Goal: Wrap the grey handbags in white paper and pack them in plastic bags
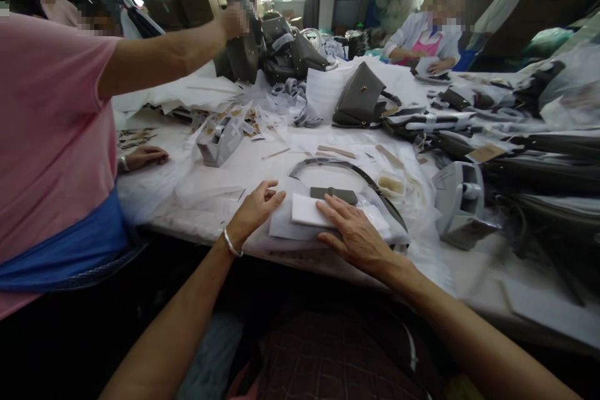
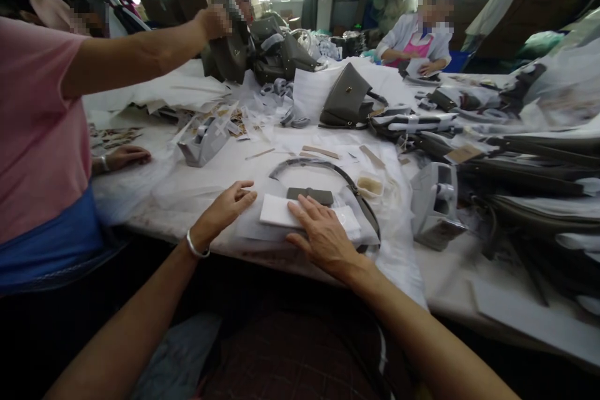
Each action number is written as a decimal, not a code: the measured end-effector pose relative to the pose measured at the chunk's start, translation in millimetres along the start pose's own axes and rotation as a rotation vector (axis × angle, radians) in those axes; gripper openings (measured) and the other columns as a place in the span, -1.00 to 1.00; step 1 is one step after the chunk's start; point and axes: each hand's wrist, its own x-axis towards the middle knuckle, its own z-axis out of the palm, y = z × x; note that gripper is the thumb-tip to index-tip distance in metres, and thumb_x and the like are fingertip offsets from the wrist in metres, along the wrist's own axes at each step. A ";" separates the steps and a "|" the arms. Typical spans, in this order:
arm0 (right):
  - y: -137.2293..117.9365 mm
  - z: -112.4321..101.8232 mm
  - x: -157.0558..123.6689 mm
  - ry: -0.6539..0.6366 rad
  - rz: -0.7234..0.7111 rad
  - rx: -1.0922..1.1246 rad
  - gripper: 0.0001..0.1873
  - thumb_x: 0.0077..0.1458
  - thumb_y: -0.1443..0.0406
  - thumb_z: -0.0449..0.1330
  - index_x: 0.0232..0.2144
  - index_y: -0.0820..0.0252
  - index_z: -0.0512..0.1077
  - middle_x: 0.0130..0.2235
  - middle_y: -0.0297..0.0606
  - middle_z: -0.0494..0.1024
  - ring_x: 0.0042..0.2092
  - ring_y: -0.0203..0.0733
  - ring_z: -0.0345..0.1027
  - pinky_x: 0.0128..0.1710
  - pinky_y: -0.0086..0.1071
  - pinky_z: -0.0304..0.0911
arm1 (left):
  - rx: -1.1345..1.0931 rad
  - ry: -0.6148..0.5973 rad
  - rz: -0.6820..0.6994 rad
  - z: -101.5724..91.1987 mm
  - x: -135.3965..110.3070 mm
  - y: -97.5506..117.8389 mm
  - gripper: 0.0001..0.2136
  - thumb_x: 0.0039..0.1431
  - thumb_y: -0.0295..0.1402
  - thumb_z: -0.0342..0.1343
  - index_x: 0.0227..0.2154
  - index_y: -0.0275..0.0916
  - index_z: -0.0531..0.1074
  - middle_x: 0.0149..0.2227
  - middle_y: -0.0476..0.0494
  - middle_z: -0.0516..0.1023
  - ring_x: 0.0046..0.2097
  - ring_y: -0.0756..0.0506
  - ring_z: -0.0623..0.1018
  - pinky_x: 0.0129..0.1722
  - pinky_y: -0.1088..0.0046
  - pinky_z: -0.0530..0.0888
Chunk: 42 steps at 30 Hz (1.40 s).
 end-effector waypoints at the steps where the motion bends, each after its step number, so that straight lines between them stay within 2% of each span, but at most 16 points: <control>1: -1.3 2.3 -0.8 0.004 0.002 -0.033 -0.39 0.25 0.16 0.18 0.29 0.17 0.21 0.33 0.00 0.19 0.32 0.14 0.10 0.21 0.08 0.18 | -0.031 -0.021 -0.017 -0.1 6.7 -0.4 -0.41 0.14 -0.08 0.16 0.13 -0.35 0.30 -0.15 -0.23 0.55 -0.14 -0.17 0.56 -0.15 0.33 0.49; 4: -2.9 5.0 -4.8 0.027 -0.025 -0.098 -0.44 0.27 0.19 0.16 0.27 0.14 0.23 0.30 -0.04 0.26 0.26 0.13 0.17 0.16 0.04 0.20 | -0.100 -0.045 -0.009 4.6 16.3 2.9 -0.41 0.05 -0.18 0.22 0.13 -0.32 0.30 -0.35 -0.04 0.49 -0.40 -0.03 0.47 -0.46 0.51 0.36; 6: -3.5 5.3 -6.2 0.048 -0.041 -0.112 -0.47 0.28 0.19 0.15 0.26 0.11 0.25 0.27 -0.08 0.31 0.23 0.09 0.20 0.15 -0.01 0.20 | -0.167 -0.065 -0.019 9.5 18.8 3.4 -0.48 0.05 -0.29 0.18 0.10 -0.28 0.32 -0.45 0.05 0.42 -0.52 0.03 0.37 -0.57 0.57 0.22; 12: -7.2 7.7 -2.3 0.085 -0.025 -0.142 -0.49 0.32 0.17 0.09 0.27 0.09 0.23 0.26 -0.09 0.33 0.20 0.05 0.22 0.11 -0.07 0.17 | -0.330 -0.004 -0.143 22.4 26.8 -13.4 -0.61 -0.05 -0.48 0.08 -0.08 -0.24 0.35 -0.52 0.12 0.35 -0.61 0.08 0.27 -0.63 0.60 0.13; 18: -12.9 16.4 -4.3 0.050 0.009 -0.200 -0.53 0.34 0.15 0.04 0.26 0.02 0.24 0.21 -0.11 0.38 0.18 0.10 0.24 0.10 -0.02 0.16 | -0.199 0.092 -0.075 27.7 21.3 -20.4 -0.72 0.01 -0.48 0.06 -0.16 -0.25 0.41 -0.56 0.14 0.26 -0.60 0.07 0.22 -0.63 0.58 0.11; 20: -15.5 18.3 -4.9 0.038 0.018 -0.204 -0.56 0.34 0.16 0.04 0.22 0.05 0.29 0.17 -0.12 0.42 0.18 0.12 0.25 0.16 0.04 0.12 | -0.039 0.096 -0.031 25.0 17.8 -18.1 -0.77 0.06 -0.46 0.07 -0.19 -0.25 0.46 -0.59 0.14 0.21 -0.58 0.05 0.24 -0.59 0.56 0.17; 22: -18.0 19.2 -4.2 0.042 0.009 -0.209 -0.58 0.34 0.17 0.04 0.17 0.15 0.34 0.14 -0.08 0.45 0.19 0.14 0.25 0.24 0.12 0.03 | 0.167 0.143 0.073 18.5 11.8 -11.3 -0.80 0.09 -0.44 0.11 -0.21 -0.24 0.50 -0.52 0.07 0.34 -0.46 -0.01 0.40 -0.44 0.50 0.36; 23: -19.0 19.5 -3.5 0.048 -0.008 -0.208 -0.59 0.34 0.18 0.03 0.15 0.21 0.36 0.13 -0.05 0.45 0.20 0.14 0.24 0.28 0.13 -0.01 | 0.255 0.190 0.157 14.0 7.3 -6.2 -0.81 0.10 -0.44 0.13 -0.20 -0.24 0.51 -0.41 -0.02 0.46 -0.32 -0.06 0.49 -0.28 0.41 0.45; 25: -19.7 20.6 -1.9 0.062 -0.056 -0.186 -0.60 0.33 0.23 0.02 0.12 0.32 0.37 0.14 0.02 0.44 0.25 0.15 0.19 0.31 0.11 0.00 | 0.345 0.258 0.365 4.1 -5.0 5.0 -0.80 0.18 -0.41 0.13 -0.14 -0.22 0.53 -0.06 -0.18 0.53 0.02 -0.17 0.50 0.08 0.20 0.43; 27: -18.9 22.5 -0.8 0.074 -0.097 -0.147 -0.61 0.33 0.27 0.01 0.11 0.37 0.35 0.17 0.07 0.40 0.27 0.11 0.17 0.29 0.05 0.08 | 0.337 0.171 0.559 -3.7 -19.6 12.7 -0.78 0.29 -0.37 0.08 -0.05 -0.18 0.51 0.15 -0.19 0.44 0.22 -0.20 0.37 0.24 0.12 0.32; 30: -16.7 25.6 -0.7 0.076 -0.106 -0.113 -0.59 0.33 0.27 0.01 0.13 0.39 0.32 0.20 0.09 0.38 0.25 0.07 0.21 0.28 0.02 0.13 | 0.330 -0.062 0.737 -4.5 -38.2 8.0 -0.74 0.33 -0.35 0.08 0.05 -0.17 0.47 0.11 -0.16 0.51 0.23 -0.15 0.40 0.22 0.20 0.38; 31: -16.4 26.1 -0.9 0.070 -0.099 -0.114 -0.58 0.33 0.28 0.01 0.14 0.39 0.32 0.19 0.08 0.39 0.24 0.07 0.22 0.28 0.02 0.13 | 0.342 -0.069 0.770 -1.6 -42.2 2.1 -0.73 0.33 -0.37 0.09 0.06 -0.17 0.46 0.08 -0.16 0.54 0.20 -0.13 0.44 0.19 0.23 0.41; 33: -16.9 26.1 -1.3 0.053 -0.082 -0.122 -0.57 0.33 0.28 0.02 0.18 0.34 0.30 0.20 0.06 0.38 0.25 0.08 0.21 0.28 0.05 0.11 | 0.368 0.006 0.802 7.1 -47.0 -12.4 -0.75 0.34 -0.41 0.08 0.04 -0.17 0.47 0.03 -0.15 0.58 0.15 -0.11 0.49 0.13 0.27 0.46; 37: -20.1 24.4 -2.7 0.000 -0.124 -0.128 -0.45 0.30 0.16 0.09 0.28 0.17 0.21 0.31 -0.06 0.26 0.32 0.11 0.08 0.30 0.14 0.00 | 0.380 0.139 0.780 22.5 -51.2 -34.7 -0.79 0.35 -0.43 0.06 -0.04 -0.15 0.51 -0.02 -0.12 0.61 0.13 -0.11 0.51 0.10 0.26 0.46; 39: -20.6 24.7 -3.9 -0.025 -0.170 -0.131 -0.40 0.27 0.14 0.13 0.29 0.18 0.18 0.32 -0.11 0.23 0.35 0.09 0.03 0.34 0.14 -0.08 | 0.365 0.145 0.766 24.4 -53.6 -38.1 -0.80 0.35 -0.44 0.06 -0.06 -0.15 0.51 -0.03 -0.12 0.61 0.13 -0.10 0.51 0.13 0.24 0.43; 42: -20.5 26.6 -5.1 -0.049 -0.207 -0.154 -0.41 0.24 0.29 0.13 0.29 0.25 0.18 0.32 -0.13 0.25 0.34 0.04 0.05 0.36 0.06 -0.10 | 0.411 0.078 0.757 21.1 -59.6 -34.8 -0.77 0.30 -0.40 0.13 0.00 -0.19 0.47 0.02 -0.16 0.58 0.19 -0.13 0.45 0.17 0.20 0.39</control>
